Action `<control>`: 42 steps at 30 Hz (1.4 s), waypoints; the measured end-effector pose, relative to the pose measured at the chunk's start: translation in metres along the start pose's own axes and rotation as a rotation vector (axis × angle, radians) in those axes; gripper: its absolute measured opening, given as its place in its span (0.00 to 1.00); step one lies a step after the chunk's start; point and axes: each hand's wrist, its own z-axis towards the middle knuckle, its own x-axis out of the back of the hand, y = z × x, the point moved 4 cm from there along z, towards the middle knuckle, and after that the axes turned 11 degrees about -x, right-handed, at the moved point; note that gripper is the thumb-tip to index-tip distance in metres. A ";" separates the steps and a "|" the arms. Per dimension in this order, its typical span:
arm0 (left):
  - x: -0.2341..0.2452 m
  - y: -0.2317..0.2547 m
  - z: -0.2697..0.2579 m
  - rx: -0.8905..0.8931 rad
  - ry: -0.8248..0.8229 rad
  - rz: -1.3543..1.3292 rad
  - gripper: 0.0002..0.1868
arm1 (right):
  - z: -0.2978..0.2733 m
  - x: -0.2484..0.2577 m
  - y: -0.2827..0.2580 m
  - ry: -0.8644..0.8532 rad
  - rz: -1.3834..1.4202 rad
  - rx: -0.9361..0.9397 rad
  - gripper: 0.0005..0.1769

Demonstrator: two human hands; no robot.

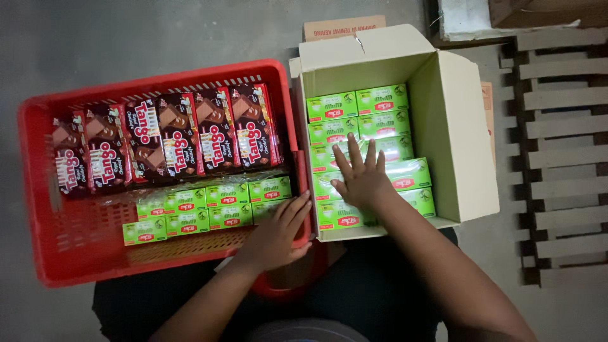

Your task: The person transfers small green boxes from a cardboard carton into a red plastic basket that already contains chocolate bars. The person repeatedly picks up green boxes and places them into the basket, arranging them alongside the chocolates.

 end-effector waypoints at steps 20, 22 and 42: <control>0.001 0.000 0.001 -0.009 0.011 -0.014 0.52 | 0.016 -0.058 0.085 -0.084 0.179 -0.295 0.40; 0.002 0.000 0.002 -0.010 -0.003 -0.046 0.51 | 0.009 -0.061 0.085 -0.115 0.173 -0.305 0.39; 0.002 -0.004 -0.004 -0.019 0.201 -0.035 0.36 | -0.102 -0.003 0.005 0.289 0.605 -0.084 0.31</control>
